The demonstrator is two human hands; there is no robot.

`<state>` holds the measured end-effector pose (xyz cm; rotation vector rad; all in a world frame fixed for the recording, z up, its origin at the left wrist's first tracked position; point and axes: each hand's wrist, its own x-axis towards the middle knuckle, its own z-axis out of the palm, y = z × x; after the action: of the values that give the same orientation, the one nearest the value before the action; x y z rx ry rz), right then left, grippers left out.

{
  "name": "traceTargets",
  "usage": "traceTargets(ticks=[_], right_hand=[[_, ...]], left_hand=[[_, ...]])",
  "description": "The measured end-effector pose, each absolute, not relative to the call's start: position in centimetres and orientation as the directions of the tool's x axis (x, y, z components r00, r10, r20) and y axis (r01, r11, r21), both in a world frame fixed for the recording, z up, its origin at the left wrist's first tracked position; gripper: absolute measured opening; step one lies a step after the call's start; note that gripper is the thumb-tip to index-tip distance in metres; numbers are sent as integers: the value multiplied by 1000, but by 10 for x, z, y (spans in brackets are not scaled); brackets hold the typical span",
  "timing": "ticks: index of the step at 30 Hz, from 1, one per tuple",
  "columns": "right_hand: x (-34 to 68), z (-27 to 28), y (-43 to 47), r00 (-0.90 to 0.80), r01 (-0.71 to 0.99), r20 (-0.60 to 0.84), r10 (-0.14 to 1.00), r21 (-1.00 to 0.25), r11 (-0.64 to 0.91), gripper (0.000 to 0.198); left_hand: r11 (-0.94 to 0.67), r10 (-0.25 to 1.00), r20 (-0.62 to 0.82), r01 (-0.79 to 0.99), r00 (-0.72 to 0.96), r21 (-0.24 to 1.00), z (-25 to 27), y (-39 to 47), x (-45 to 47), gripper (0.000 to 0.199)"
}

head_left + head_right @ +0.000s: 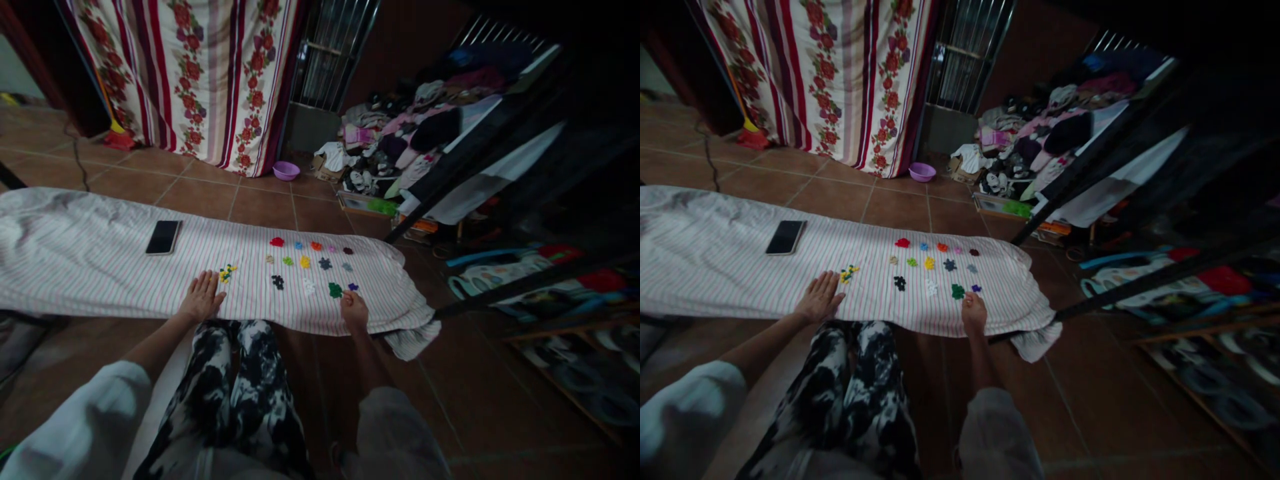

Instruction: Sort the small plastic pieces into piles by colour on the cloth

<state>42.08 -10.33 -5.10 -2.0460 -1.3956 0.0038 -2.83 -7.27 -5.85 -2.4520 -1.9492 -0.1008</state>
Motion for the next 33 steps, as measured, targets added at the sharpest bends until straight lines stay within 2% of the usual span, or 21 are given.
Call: traceTargets(ticks=[6,11,14,18,23,29,33], right_hand=[[383,-37,-95,370,819,463,806,-571,-48,37],[324,-24,-90,214,773,452,866,-621,132,32],[286,-22,-90,64,732,392,918,-644,224,29],[239,-25,-83,-115,715,266,957,-647,266,26],[192,-26,-59,-247,719,207,947,-616,322,28],[154,-23,-28,-258,811,88,962,-521,265,40],[140,-23,-13,-236,847,41,971,-480,227,41]], left_hand=[[-238,971,45,970,236,45,-57,-74,-29,70],[-229,973,28,972,228,59,-51,-77,-28,67],[-226,974,15,971,226,72,-49,-77,-28,65],[-231,973,11,970,231,75,-49,-75,-29,61],[-222,975,12,972,222,75,-47,-76,-28,60],[-215,976,-22,972,218,96,-44,-76,-27,61],[-217,975,-30,970,221,106,-44,-74,-27,60]])
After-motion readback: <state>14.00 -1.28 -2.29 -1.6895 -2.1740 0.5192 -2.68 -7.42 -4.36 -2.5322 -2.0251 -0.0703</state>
